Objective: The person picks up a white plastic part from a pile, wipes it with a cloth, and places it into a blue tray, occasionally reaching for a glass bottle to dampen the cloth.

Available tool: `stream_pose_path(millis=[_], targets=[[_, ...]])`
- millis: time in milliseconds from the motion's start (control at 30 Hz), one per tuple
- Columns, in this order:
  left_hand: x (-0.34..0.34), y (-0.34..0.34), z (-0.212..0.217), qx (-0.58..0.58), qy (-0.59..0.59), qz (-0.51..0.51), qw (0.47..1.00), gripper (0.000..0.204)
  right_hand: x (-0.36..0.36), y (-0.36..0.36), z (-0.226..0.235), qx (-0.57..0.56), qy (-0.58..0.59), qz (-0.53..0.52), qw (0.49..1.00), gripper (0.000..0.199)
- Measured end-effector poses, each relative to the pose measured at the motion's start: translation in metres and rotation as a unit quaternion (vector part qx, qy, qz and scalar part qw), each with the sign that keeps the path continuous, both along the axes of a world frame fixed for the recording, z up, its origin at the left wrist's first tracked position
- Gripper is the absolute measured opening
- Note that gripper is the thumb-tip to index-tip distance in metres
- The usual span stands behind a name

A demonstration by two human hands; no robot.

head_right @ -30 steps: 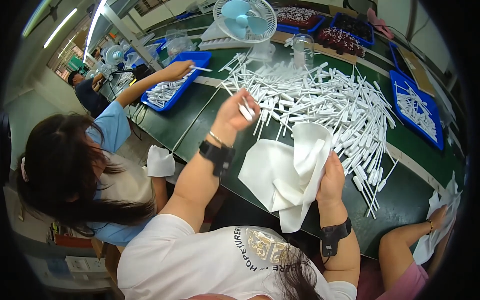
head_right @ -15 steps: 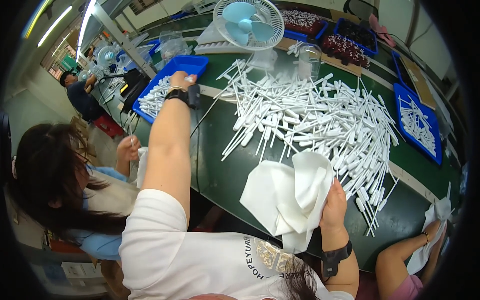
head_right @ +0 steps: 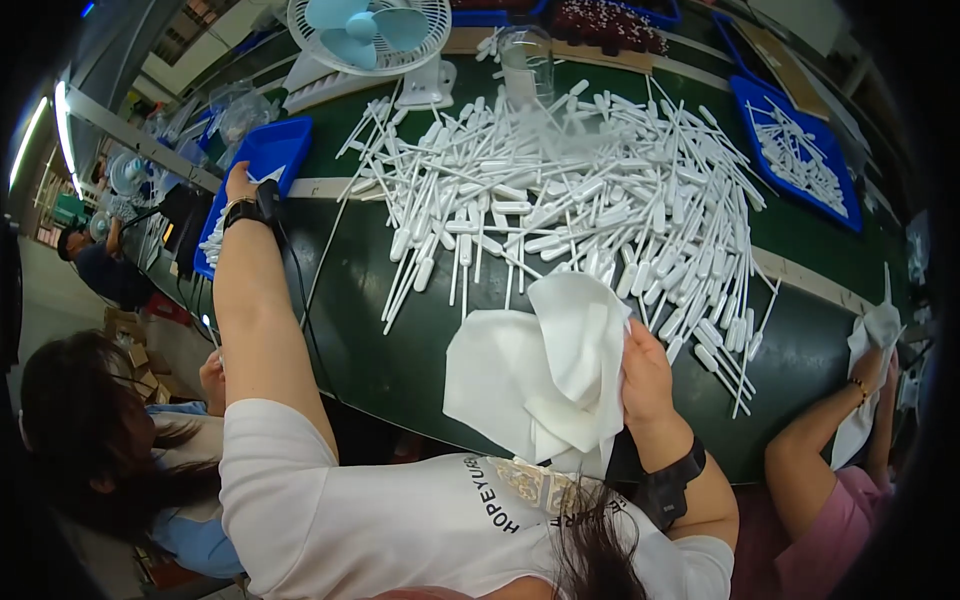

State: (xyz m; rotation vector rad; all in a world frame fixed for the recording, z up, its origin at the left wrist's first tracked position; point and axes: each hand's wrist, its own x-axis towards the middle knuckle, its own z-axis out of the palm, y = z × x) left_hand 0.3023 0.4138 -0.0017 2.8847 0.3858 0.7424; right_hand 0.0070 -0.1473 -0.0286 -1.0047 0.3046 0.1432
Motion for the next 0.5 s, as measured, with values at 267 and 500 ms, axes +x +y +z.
stream_pose_path(millis=[267, 500], targets=[[-0.032, -0.117, 0.029, -0.436, -0.199, -0.134, 0.868, 0.024, -0.007, 0.0, 0.0, 0.01, -0.041, 0.057, 0.997, 0.028], [-0.168, -0.292, 0.035, -0.075, 0.221, -0.289, 0.928, 0.021, -0.011, -0.001, 0.015, 0.018, -0.07, 0.071, 0.995, 0.026]])
